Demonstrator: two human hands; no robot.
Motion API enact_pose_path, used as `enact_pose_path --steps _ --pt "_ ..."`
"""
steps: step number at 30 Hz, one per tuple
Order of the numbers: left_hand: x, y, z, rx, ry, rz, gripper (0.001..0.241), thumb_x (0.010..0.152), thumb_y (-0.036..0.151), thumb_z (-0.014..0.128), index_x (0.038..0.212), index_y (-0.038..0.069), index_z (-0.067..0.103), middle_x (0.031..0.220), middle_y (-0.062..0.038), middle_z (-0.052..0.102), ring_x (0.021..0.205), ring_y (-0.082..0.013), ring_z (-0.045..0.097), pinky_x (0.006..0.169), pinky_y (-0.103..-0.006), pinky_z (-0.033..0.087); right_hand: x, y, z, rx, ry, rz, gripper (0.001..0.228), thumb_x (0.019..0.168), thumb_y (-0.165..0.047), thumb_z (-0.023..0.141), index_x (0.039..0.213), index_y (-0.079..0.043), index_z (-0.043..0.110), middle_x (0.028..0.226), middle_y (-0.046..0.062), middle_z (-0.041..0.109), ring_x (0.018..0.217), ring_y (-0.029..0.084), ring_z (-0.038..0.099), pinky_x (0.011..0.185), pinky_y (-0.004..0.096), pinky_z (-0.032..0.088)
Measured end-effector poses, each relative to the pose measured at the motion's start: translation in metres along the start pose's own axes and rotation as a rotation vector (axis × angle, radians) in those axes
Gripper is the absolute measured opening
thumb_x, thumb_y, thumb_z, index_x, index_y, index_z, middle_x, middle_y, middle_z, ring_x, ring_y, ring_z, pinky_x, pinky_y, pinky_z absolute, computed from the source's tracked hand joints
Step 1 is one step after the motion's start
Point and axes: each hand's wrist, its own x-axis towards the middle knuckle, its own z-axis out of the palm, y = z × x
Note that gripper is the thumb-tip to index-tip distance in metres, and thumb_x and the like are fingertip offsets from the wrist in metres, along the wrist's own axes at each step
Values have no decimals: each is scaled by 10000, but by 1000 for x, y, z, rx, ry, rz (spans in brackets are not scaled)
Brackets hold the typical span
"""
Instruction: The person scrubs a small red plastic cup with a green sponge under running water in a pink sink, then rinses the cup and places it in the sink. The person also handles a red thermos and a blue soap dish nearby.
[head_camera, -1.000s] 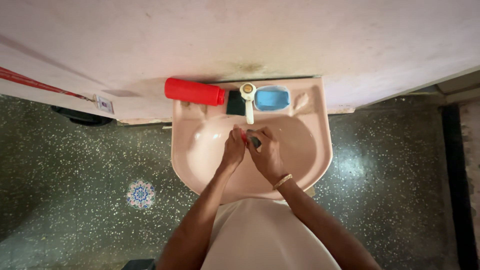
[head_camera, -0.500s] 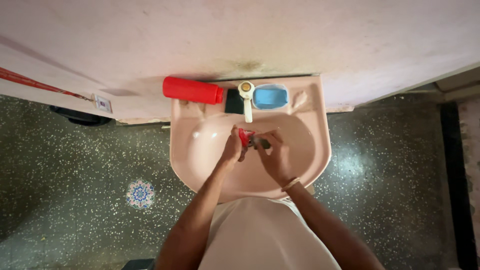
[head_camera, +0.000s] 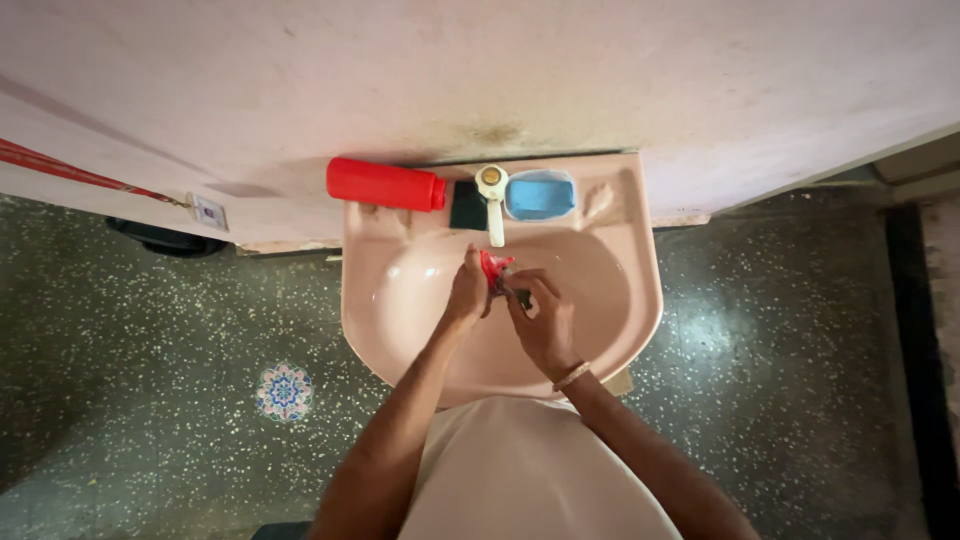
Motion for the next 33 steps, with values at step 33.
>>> enact_pose_path --steps 33 --pt "-34 45 -15 -159 -330 -430 508 918 574 352 697 150 524 509 45 382 370 -91 260 389 -278 183 5 5 -13 45 -50 31 280 816 63 730 900 -16 475 1005 142 742 866 252 747 679 320 589"
